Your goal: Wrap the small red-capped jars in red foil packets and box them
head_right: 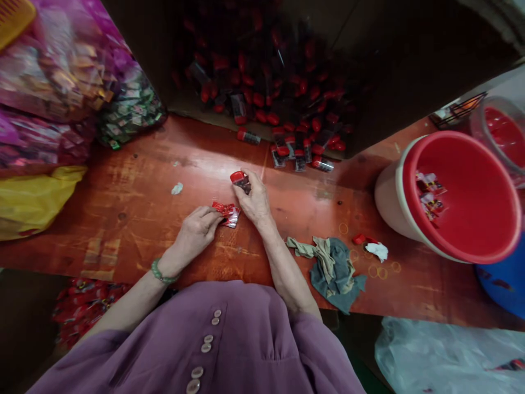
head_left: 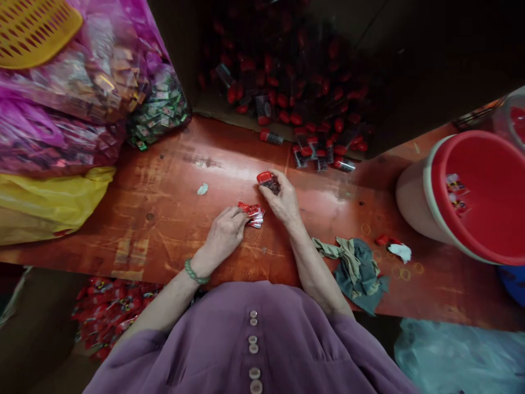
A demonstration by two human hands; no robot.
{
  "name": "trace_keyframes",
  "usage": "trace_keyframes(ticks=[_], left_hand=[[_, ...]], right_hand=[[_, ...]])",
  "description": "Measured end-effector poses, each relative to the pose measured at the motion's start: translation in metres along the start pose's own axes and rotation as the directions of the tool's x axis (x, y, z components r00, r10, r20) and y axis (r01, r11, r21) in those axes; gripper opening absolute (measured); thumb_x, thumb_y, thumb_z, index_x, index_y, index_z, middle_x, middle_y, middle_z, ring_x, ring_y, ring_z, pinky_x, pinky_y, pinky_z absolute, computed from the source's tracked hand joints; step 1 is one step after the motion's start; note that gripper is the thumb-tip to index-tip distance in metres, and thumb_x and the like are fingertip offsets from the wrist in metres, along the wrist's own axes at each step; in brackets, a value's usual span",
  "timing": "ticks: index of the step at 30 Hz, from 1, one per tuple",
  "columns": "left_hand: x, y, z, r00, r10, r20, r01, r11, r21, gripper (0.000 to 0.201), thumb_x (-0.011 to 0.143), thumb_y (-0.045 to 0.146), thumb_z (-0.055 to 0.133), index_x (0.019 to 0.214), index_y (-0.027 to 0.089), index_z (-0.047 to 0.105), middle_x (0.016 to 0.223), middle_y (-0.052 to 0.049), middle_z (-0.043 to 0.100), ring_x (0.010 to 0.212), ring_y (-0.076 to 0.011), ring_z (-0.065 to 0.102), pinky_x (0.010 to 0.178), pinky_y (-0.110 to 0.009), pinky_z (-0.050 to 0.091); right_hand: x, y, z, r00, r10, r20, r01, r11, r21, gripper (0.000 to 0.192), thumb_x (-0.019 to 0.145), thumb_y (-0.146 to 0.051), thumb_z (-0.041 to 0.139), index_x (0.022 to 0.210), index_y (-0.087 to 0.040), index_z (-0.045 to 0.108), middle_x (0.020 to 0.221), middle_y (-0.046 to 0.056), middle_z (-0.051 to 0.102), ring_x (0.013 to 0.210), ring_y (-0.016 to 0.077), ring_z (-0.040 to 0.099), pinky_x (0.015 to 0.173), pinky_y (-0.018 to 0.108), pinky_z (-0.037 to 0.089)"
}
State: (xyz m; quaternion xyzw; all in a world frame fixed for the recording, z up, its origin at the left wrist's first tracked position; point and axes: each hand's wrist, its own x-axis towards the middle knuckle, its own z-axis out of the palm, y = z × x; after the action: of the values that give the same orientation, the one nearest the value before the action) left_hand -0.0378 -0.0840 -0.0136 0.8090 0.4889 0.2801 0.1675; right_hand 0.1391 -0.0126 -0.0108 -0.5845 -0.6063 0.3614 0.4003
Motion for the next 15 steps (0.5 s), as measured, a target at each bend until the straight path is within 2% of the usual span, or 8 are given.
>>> trace_keyframes(ticks=[3, 6, 9, 12, 15], left_hand=[[0.001, 0.005, -0.002, 0.999, -0.005, 0.038, 0.001, 0.994, 0.105, 0.024, 0.094, 0.012, 0.045, 0.096, 0.015, 0.069, 0.085, -0.009, 0.066, 0.081, -0.0209, 0.060, 0.077, -0.033, 0.051], [0.002, 0.010, -0.002, 0.999, -0.002, 0.051, -0.005, 0.992, 0.124, 0.026, 0.095, 0.014, 0.044, 0.108, 0.013, 0.067, 0.091, -0.011, 0.067, 0.082, -0.0220, 0.059, 0.077, -0.034, 0.050], [0.004, 0.011, -0.003, 0.998, -0.020, 0.061, 0.015, 0.996, 0.084, 0.027, 0.098, 0.022, 0.044, 0.097, 0.015, 0.070, 0.086, -0.010, 0.065, 0.079, -0.0209, 0.057, 0.075, -0.034, 0.049], [0.006, 0.007, -0.004, 0.996, -0.054, 0.069, 0.054, 0.999, 0.000, 0.032, 0.098, 0.027, 0.045, 0.080, 0.015, 0.069, 0.078, -0.008, 0.062, 0.074, -0.0189, 0.055, 0.073, -0.033, 0.048], [0.008, 0.003, -0.007, 0.996, -0.081, 0.033, 0.084, 0.994, -0.071, 0.025, 0.094, 0.024, 0.052, 0.080, 0.016, 0.070, 0.073, -0.005, 0.062, 0.068, -0.0161, 0.056, 0.066, -0.029, 0.046]], right_hand=[[-0.020, 0.000, -0.014, 0.997, 0.067, 0.038, -0.073, 0.974, 0.213, 0.047, 0.083, -0.036, 0.064, 0.127, -0.023, 0.059, 0.114, 0.006, 0.067, 0.096, 0.0184, 0.063, 0.085, 0.035, 0.054], [-0.041, -0.002, -0.028, 0.982, 0.163, 0.095, -0.186, 0.920, 0.345, 0.047, 0.083, -0.045, 0.066, 0.127, -0.028, 0.062, 0.095, 0.000, 0.067, 0.072, 0.0129, 0.058, 0.066, 0.028, 0.051], [-0.060, 0.001, -0.037, 0.961, 0.244, 0.128, -0.275, 0.845, 0.459, 0.043, 0.082, -0.046, 0.068, 0.122, -0.031, 0.067, 0.082, -0.004, 0.063, 0.056, 0.0076, 0.046, 0.051, 0.022, 0.041], [-0.074, 0.003, -0.042, 0.940, 0.291, 0.177, -0.340, 0.769, 0.541, 0.040, 0.079, -0.043, 0.072, 0.116, -0.030, 0.070, 0.075, -0.005, 0.061, 0.051, 0.0051, 0.041, 0.045, 0.020, 0.032], [-0.082, -0.002, -0.044, 0.911, 0.342, 0.232, -0.411, 0.696, 0.589, 0.035, 0.076, -0.040, 0.074, 0.108, -0.024, 0.072, 0.066, -0.006, 0.058, 0.047, 0.0043, 0.039, 0.042, 0.019, 0.026]])
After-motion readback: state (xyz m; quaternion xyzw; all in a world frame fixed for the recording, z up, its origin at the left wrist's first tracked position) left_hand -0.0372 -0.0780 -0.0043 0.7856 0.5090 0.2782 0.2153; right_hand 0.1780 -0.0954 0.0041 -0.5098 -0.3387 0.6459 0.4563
